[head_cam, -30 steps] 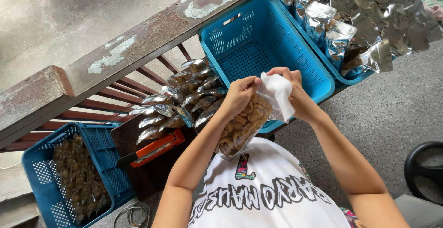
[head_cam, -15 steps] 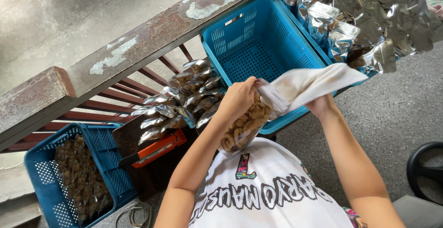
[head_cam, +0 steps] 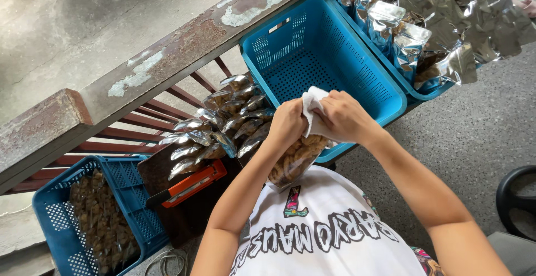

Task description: The person wipes sealed snack bags with a white cloth and places them into a blue basket. They then use a handheld heat sealer to seal the top of each bag before stacking them on a table.

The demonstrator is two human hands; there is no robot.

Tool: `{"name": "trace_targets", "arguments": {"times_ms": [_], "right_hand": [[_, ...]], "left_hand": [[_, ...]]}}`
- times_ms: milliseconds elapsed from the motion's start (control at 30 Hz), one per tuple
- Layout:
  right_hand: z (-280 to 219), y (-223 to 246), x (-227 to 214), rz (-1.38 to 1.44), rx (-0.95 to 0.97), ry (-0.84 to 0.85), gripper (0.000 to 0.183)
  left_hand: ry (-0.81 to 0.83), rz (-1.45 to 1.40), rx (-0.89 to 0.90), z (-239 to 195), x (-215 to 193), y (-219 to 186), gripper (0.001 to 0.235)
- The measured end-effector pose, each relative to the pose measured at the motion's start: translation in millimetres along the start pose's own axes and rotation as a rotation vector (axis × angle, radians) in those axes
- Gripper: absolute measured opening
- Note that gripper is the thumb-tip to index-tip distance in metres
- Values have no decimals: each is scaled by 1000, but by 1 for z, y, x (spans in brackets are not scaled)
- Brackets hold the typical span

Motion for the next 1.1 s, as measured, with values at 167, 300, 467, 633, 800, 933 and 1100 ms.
{"name": "trace_targets", "arguments": {"times_ms": [167, 300, 467, 633, 800, 933, 1100], "right_hand": [[-37, -13, 15, -101, 135, -40, 19], [-66, -24, 31, -111, 145, -84, 13], [-83, -32, 58, -177, 329, -574, 19], [-95, -57, 104, 487, 735, -869, 48], [-86, -68, 110, 1455, 800, -1118, 46], [-56, -27, 105, 1866, 807, -702, 56], [-36, 11, 107, 1912, 773, -407, 62]], "left_hand": [[-25, -3, -72, 2, -4, 4, 11], [-62, -33, -133, 2, -14, 4, 19], [-168, -6, -74, 5, -21, -11, 13], [-196, 94, -96, 8, -24, -17, 5], [-294, 80, -154, 10, -20, -16, 10], [-352, 57, -284, 11, -29, 2, 13], [-525, 125, -152, 13, -44, -10, 20]]}}
Point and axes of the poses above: each hand's wrist, its own z-axis towards the middle knuckle, its own x-axis out of the palm, y = z × x, the point moved 6 cm from there along z, towards the middle knuckle, and after that the axes turned 1 degree about -y, right-handed, at the moved point
